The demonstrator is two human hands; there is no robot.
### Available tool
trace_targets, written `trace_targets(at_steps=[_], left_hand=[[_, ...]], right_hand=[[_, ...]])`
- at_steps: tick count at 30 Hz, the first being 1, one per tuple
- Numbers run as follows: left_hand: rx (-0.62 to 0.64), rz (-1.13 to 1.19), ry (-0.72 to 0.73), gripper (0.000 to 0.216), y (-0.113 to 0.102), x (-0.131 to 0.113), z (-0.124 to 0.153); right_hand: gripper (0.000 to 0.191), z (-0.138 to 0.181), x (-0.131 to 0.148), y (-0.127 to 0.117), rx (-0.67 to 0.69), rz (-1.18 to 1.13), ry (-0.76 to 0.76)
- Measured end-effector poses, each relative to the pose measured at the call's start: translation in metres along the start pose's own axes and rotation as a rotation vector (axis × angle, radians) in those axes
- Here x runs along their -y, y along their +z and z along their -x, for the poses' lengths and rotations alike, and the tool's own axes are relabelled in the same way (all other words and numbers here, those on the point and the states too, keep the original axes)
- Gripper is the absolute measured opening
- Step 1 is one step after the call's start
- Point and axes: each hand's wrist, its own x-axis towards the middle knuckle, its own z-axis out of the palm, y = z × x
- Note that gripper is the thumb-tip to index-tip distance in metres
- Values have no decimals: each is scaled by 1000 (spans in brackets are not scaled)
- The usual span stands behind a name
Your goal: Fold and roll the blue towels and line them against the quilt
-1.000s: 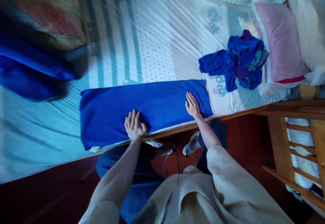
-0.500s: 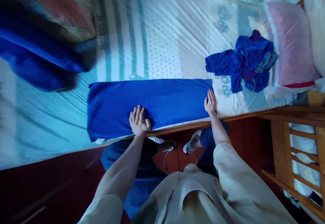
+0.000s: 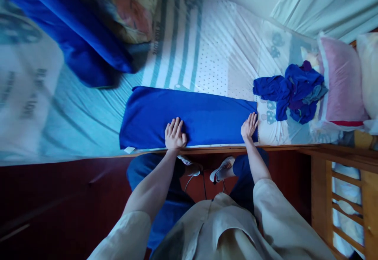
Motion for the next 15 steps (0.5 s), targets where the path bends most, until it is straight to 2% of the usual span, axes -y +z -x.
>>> trace_targets(at_steps=[3,6,9,12,15], left_hand=[[-25,-11,19,67,0,-1,-1],[-36,-21,24,66,0,-2,-1],[-26,-18,18,66,1,-1,-1],[-11,-4,13,66,1,-1,0],[1,1,10,66,2,-1,0]], right_hand=[[61,25,61,4,-8,-100,-128],[64,58,136,15,63,-241,-319],[64,83,195,24,147,-354,-394],[63,93,218,28,173,-391,-379],[63,92,219,28,162,-388,-368]])
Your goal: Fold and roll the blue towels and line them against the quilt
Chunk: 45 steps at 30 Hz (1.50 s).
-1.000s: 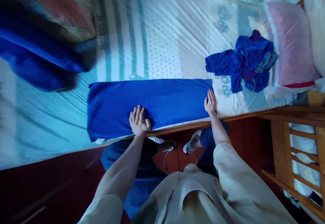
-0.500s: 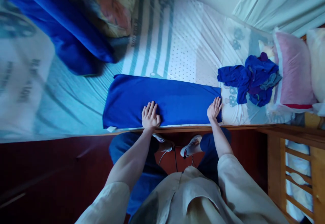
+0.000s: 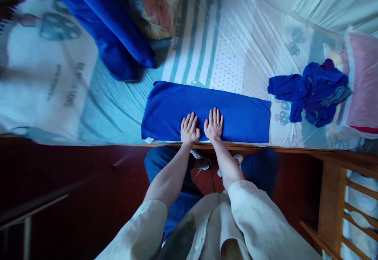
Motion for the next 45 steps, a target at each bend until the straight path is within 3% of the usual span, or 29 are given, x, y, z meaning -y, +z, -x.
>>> trace_targets(at_steps=[15,22,25,33,39,45], left_hand=[[-11,8,-58,60,0,-21,-8],[142,161,164,58,18,-37,-42],[189,200,227,57,9,-19,-47],[157,163,195,56,-47,54,-46],[-11,76,32,54,-89,100,-46],[-89,104,-62,50,-121,133,-41]], right_hand=[[62,-3,-13,16,-76,136,-21],[60,-3,-24,26,-7,182,-21],[61,-2,-20,22,-47,155,-39],[62,-2,-10,11,-136,111,-51],[65,-2,-11,13,-118,123,-49],[65,-2,-10,14,-117,116,-46]])
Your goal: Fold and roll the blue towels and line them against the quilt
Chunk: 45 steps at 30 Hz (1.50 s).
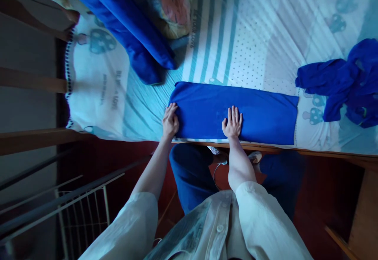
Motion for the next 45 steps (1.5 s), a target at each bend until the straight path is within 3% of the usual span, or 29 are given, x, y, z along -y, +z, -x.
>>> trace_targets(at_steps=[5,9,15,18,21,25,28,30,33,35,38,41,45], left_hand=[[-87,6,-68,44,-16,1,-11],[-135,-29,-140,40,-24,0,-61],[167,-101,-83,34,-29,-3,-151],[265,-171,-72,33,-31,-9,-168],[287,-200,-68,31,-33,-12,-176],[186,-207,-49,30,-36,-16,-183],[97,-228,1,32,-27,-34,-173],[121,-227,75,36,-8,-55,-154],[270,-164,245,46,33,-87,-113],[308,-120,294,55,57,-97,-88],[234,-118,178,66,67,-87,-73],[126,-128,30,74,53,-57,-83],[74,-125,-61,77,28,-27,-107]], right_hand=[[64,0,1,0,0,0,5],[64,0,2,-2,13,-4,12],[64,0,4,-4,23,-25,26],[65,0,4,-5,36,-31,31],[67,0,5,-5,45,-31,32],[65,0,5,-6,39,-36,28],[65,0,5,-6,39,-37,30],[65,0,4,-5,39,-36,28],[64,0,4,-4,29,-34,26],[65,0,3,-3,23,-34,26],[65,0,3,-2,19,-30,24],[66,1,3,-2,24,-24,24],[65,1,3,-3,32,-28,28]])
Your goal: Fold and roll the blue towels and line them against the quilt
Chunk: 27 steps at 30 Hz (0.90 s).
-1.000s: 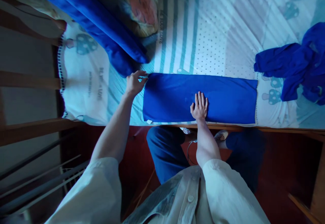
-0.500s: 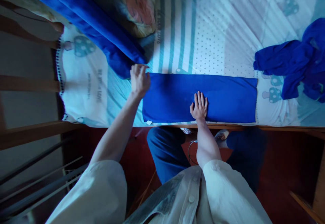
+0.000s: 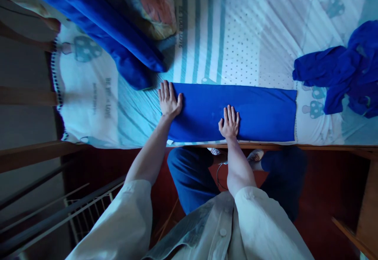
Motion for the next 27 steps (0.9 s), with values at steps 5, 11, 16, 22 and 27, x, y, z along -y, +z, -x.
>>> trace_targets(at_steps=[5,11,16,22,27], left_hand=[[-38,23,-24,76,8,-23,9],[80,63,180,63,72,-93,88],[14,69,179,62,95,-104,115],[21,123,132,63,91,-104,108],[46,182,82,64,89,-110,106]], right_hand=[[64,0,2,-3,10,13,6],[62,0,3,-3,25,12,19],[63,0,2,-1,44,17,12],[63,0,3,-3,49,27,14],[62,-1,6,-12,106,45,27]])
